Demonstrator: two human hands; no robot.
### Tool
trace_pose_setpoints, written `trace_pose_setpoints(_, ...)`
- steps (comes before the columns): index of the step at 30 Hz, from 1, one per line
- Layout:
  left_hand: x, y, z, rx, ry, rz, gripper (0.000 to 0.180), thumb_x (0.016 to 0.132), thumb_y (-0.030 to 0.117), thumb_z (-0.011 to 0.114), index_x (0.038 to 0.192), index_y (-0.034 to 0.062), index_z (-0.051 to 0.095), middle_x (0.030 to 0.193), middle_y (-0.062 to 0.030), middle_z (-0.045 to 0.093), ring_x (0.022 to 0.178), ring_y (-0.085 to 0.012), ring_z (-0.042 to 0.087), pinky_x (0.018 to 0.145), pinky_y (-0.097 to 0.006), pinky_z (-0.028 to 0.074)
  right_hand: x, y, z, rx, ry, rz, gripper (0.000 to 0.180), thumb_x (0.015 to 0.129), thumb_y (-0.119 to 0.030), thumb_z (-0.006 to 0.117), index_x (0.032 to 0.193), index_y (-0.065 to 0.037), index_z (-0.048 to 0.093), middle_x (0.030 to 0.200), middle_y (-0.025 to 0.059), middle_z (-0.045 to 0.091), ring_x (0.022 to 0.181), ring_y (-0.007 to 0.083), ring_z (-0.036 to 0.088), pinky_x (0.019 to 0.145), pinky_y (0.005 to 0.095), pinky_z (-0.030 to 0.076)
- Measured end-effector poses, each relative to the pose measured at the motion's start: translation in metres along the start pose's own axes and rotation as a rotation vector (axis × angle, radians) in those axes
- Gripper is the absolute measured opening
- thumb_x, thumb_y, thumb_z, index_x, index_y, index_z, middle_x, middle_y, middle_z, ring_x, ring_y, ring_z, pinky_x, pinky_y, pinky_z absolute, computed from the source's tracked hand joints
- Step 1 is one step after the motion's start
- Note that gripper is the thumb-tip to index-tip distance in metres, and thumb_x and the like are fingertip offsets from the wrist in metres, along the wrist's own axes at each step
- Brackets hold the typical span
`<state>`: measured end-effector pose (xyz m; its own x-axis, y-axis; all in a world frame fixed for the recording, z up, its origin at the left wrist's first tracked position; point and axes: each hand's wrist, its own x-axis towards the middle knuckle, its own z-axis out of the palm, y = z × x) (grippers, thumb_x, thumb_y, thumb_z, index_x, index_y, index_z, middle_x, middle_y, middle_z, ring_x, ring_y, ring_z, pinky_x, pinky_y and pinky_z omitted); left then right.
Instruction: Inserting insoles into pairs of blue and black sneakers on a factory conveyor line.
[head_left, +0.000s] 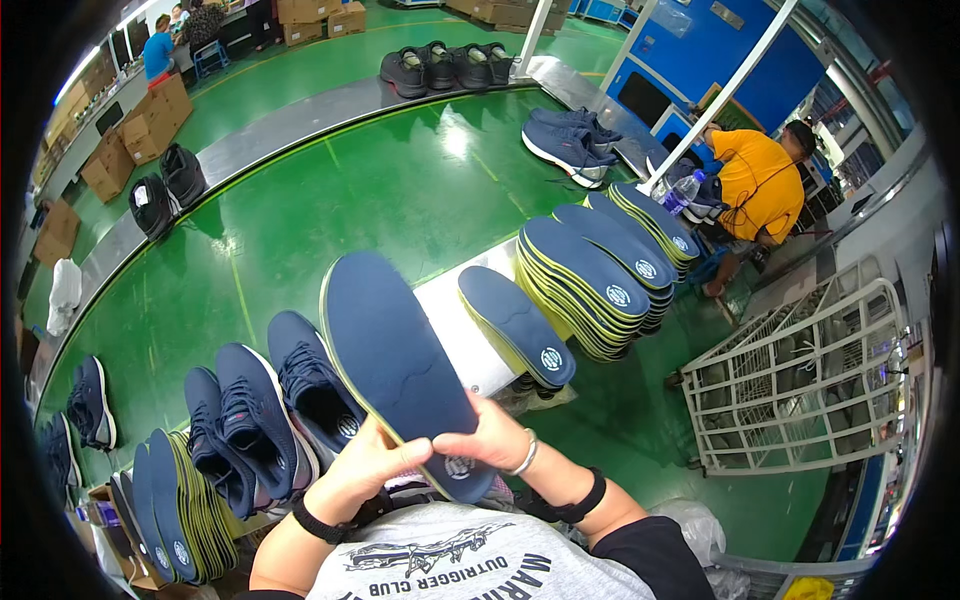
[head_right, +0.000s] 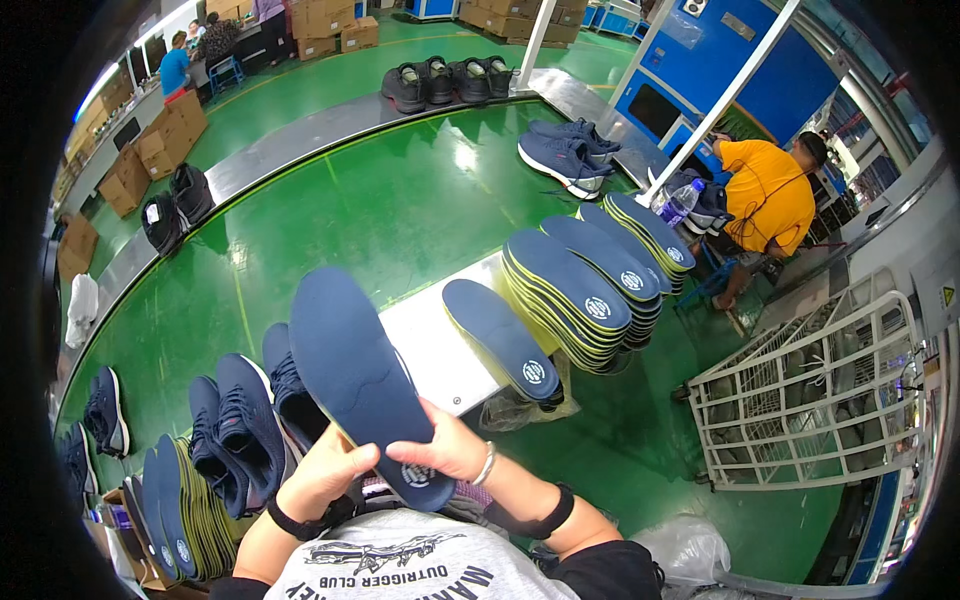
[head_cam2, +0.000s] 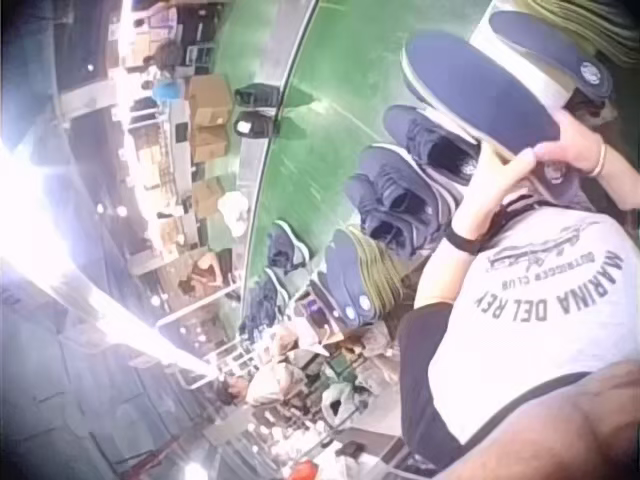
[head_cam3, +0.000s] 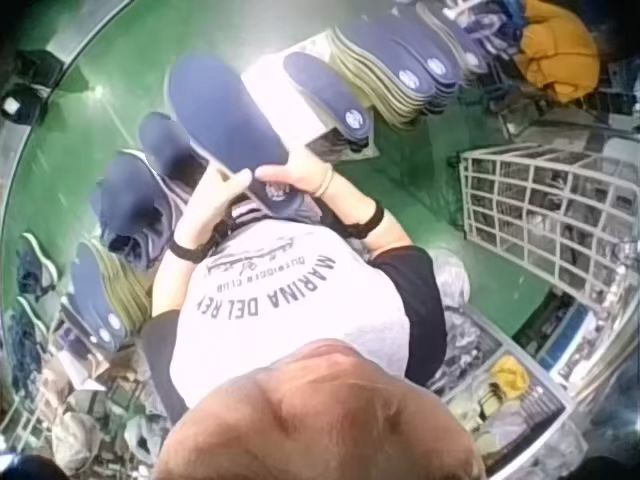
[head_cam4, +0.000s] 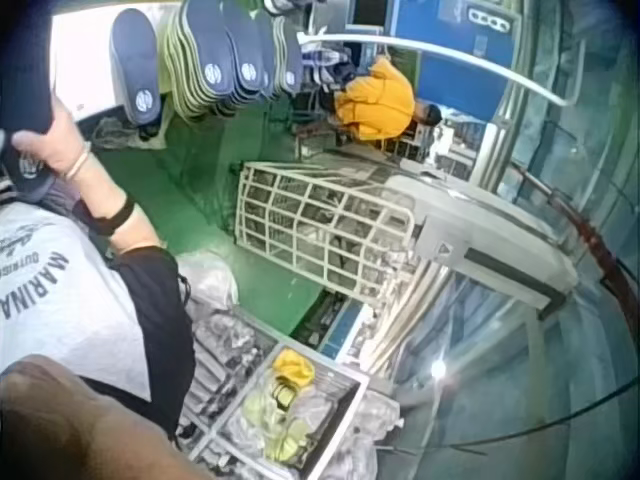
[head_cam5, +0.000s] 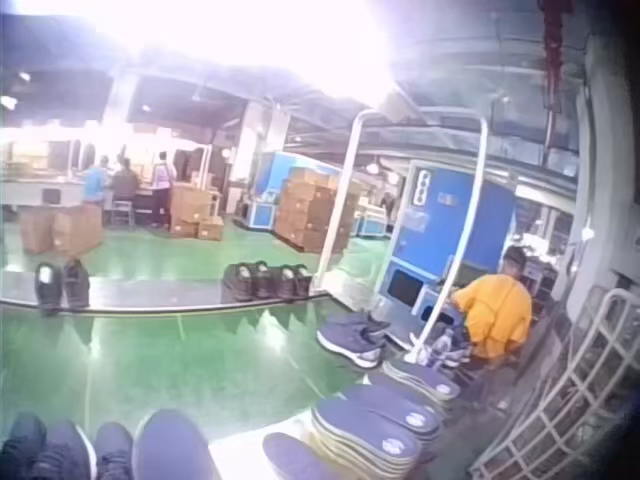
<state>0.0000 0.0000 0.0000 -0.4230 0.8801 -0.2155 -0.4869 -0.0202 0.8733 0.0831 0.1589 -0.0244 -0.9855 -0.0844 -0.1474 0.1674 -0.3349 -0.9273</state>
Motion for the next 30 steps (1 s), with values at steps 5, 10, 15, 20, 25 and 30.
trace_pose_setpoints(5,-0.004,-0.004,0.001,-0.317,0.270,-0.001,0.050,0.074,0.010,0.056,0.118,-0.0009,0.035,0.109,-0.0115,0.050,0.100,-0.0189,0.051,0.086,-0.030,0.041,-0.004,0.042,-0.050,-0.258,0.157,-0.168,0.044,0.082,-0.027,0.056,0.114,0.001,0.044,0.094,0.0081,0.054,0.087,0.0144,0.051,0.078,0.0279,0.042)
trace_pose_setpoints(10,-0.011,0.008,-0.002,-0.276,0.418,0.112,0.049,0.073,0.009,0.052,0.119,0.0019,0.037,0.109,-0.0088,0.051,0.099,-0.0191,0.051,0.086,-0.031,0.041,-0.010,0.057,-0.151,-1.536,0.948,0.327,0.052,0.070,-0.029,0.061,0.113,-0.006,0.044,0.111,0.0184,0.048,0.100,0.0340,0.048,0.079,0.0456,0.041)
trace_pose_setpoints(15,-0.012,-0.005,-0.015,-0.261,0.442,0.098,0.052,0.073,0.011,0.054,0.119,0.0007,0.032,0.105,-0.0108,0.050,0.097,-0.0177,0.051,0.083,-0.029,0.042,-0.004,0.048,-0.175,-1.260,0.779,0.667,0.090,0.057,-0.041,0.074,0.126,-0.006,0.030,0.119,0.0165,0.046,0.110,0.0322,0.043,0.087,0.0442,0.037)
trace_pose_setpoints(20,-0.004,-0.014,-0.018,-0.227,0.384,0.122,0.051,0.073,0.008,0.054,0.118,0.0004,0.032,0.106,-0.0106,0.049,0.097,-0.0170,0.051,0.084,-0.029,0.042,-0.004,0.071,-0.203,-0.850,0.660,0.504,0.061,0.051,-0.028,0.079,0.096,0.004,0.053,0.091,0.0177,0.060,0.078,0.0260,0.061,0.070,0.0343,0.048)
trace_pose_setpoints(25,-0.002,-0.021,-0.015,-0.149,0.395,0.173,0.051,0.076,0.007,0.054,0.120,0.0001,0.028,0.110,-0.0100,0.046,0.101,-0.0158,0.047,0.088,-0.030,0.039,0.001,0.057,-0.134,-0.289,0.740,0.187,0.047,0.062,-0.007,0.070,0.099,0.007,0.046,0.089,0.0154,0.058,0.076,0.0207,0.059,0.066,0.0311,0.049)
trace_pose_setpoints(30,0.009,-0.023,-0.005,-0.054,0.486,0.269,0.052,0.076,0.005,0.052,0.121,0.0002,0.026,0.109,-0.0105,0.046,0.100,-0.0167,0.048,0.085,-0.029,0.041,-0.003,-0.016,-0.017,-1.260,0.777,-0.201,0.063,0.065,-0.005,0.062,0.120,0.007,0.031,0.114,0.0254,0.042,0.099,0.0359,0.049,0.082,0.0377,0.042)
